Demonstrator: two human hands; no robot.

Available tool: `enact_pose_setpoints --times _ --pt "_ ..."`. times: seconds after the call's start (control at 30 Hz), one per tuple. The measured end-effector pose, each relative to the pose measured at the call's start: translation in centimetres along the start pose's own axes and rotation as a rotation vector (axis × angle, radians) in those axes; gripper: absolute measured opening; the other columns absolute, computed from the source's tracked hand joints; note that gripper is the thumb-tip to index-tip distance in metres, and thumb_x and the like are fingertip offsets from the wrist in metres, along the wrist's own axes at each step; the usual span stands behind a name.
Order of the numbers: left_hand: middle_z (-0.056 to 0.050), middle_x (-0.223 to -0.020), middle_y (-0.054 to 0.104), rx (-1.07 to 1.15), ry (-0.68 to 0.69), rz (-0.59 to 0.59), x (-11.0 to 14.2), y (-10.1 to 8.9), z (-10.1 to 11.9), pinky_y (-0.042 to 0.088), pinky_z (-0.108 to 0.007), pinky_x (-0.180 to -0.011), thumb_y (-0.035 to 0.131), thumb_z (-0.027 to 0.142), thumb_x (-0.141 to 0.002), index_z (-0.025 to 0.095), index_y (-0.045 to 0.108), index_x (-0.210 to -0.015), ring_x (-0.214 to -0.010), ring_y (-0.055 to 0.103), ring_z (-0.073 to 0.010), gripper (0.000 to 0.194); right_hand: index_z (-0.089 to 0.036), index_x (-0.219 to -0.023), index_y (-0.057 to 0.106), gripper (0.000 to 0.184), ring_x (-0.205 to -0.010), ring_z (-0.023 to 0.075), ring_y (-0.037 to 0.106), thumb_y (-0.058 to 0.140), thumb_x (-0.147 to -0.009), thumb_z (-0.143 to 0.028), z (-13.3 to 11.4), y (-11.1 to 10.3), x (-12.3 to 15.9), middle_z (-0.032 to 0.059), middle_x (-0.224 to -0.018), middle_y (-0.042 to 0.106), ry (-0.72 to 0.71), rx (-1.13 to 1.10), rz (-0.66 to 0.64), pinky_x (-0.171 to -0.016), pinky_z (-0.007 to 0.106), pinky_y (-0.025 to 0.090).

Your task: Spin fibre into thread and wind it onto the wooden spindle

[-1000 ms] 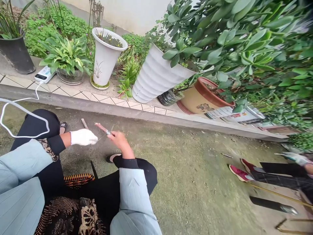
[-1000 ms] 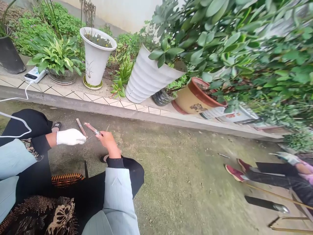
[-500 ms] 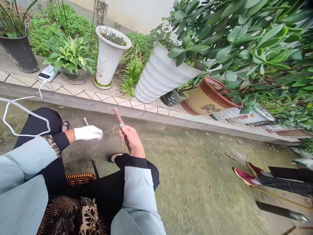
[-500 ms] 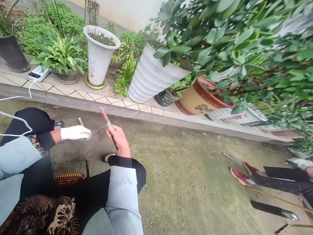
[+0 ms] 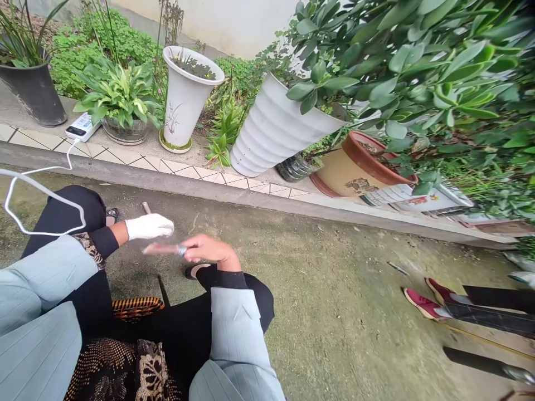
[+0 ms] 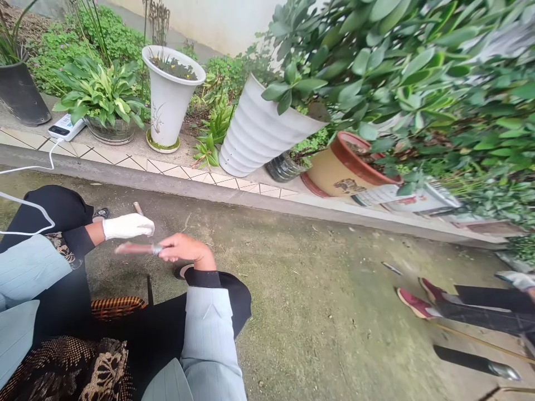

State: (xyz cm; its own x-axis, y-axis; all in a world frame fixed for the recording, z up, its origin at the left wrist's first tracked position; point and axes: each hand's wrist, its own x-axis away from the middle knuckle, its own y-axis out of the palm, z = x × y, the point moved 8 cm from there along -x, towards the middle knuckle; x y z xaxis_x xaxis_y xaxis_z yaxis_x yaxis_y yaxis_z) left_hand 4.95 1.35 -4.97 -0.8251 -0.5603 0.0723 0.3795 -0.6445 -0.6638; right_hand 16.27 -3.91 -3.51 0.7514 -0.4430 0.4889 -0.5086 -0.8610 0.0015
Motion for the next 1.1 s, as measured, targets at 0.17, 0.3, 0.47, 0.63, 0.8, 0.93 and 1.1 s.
enact_pose_setpoints --times 0.17,0.3,0.47,0.63,0.8,0.93,1.1 --pt "-0.002 -0.079 0.065 0.099 -0.025 -0.068 0.1 1.2 0.6 0.041 -0.021 -0.071 0.039 0.031 -0.092 0.015 0.063 -0.083 -0.071 0.056 -0.0127 0.030 -0.015 -0.096 0.060 0.043 -0.050 0.0075 0.038 0.050 -0.084 -0.055 0.5 -7.6 2.9 -0.0031 -0.066 0.049 -0.147 -0.209 0.784 -0.049 0.022 0.032" --pt "-0.002 -0.081 0.068 0.047 0.046 -0.186 0.7 2.1 2.8 0.042 -0.022 -0.069 0.042 0.029 -0.091 0.018 0.066 -0.082 -0.070 0.057 -0.0136 0.028 -0.016 -0.095 0.061 0.031 -0.063 0.0133 0.052 0.047 -0.089 -0.044 3.0 -9.2 2.3 0.0047 -0.077 0.061 0.263 0.283 0.961 -0.058 0.025 0.037" --pt "-0.001 -0.079 0.068 -0.018 0.066 -0.120 0.9 1.0 3.0 0.042 -0.023 -0.067 0.045 0.030 -0.090 0.019 0.067 -0.080 -0.069 0.056 -0.0147 0.027 -0.016 -0.083 0.066 0.023 -0.071 0.0175 0.059 0.057 -0.086 -0.037 5.3 -6.4 -0.8 0.0099 -0.082 0.067 0.575 0.717 0.470 -0.063 0.027 0.038" --pt "-0.003 -0.079 0.066 -0.087 0.021 0.002 0.4 -0.8 0.9 0.041 -0.023 -0.072 0.040 0.032 -0.091 0.016 0.063 -0.079 -0.072 0.057 -0.0145 0.030 -0.015 -0.076 0.062 0.029 -0.052 0.0076 0.044 0.062 -0.081 -0.044 4.7 0.2 -1.6 -0.0015 -0.064 0.056 0.300 0.206 -0.176 -0.053 0.022 0.036" --pt "-0.002 -0.081 0.066 -0.038 -0.068 0.158 0.7 -3.2 0.0 0.041 -0.023 -0.074 0.037 0.037 -0.092 0.016 0.062 -0.082 -0.073 0.057 -0.0141 0.034 -0.013 -0.074 0.056 0.045 -0.053 0.0056 0.042 0.057 -0.082 -0.058 1.9 -0.5 -1.3 -0.0022 -0.066 0.053 0.001 0.072 -0.127 -0.052 0.020 0.035" --pt "-0.002 -0.083 0.066 0.061 -0.073 0.192 0.9 -4.0 0.2 0.042 -0.023 -0.076 0.038 0.040 -0.092 0.015 0.061 -0.085 -0.075 0.057 -0.0141 0.035 -0.013 -0.071 0.056 0.048 -0.052 0.0055 0.041 0.057 -0.080 -0.060 2.0 0.9 -1.8 -0.0027 -0.063 0.052 0.031 0.072 -0.236 -0.052 0.021 0.035" --pt "-0.002 -0.073 0.061 0.199 -0.077 0.054 0.3 -1.0 -1.1 0.041 -0.022 -0.064 0.043 0.039 -0.088 0.014 0.060 -0.078 -0.064 0.052 -0.0125 0.031 -0.014 -0.074 0.058 0.041 -0.053 0.0059 0.043 0.060 -0.081 -0.054 0.0 -0.4 -1.7 -0.0014 -0.066 0.055 -0.131 -0.019 -0.005 -0.053 0.021 0.035"
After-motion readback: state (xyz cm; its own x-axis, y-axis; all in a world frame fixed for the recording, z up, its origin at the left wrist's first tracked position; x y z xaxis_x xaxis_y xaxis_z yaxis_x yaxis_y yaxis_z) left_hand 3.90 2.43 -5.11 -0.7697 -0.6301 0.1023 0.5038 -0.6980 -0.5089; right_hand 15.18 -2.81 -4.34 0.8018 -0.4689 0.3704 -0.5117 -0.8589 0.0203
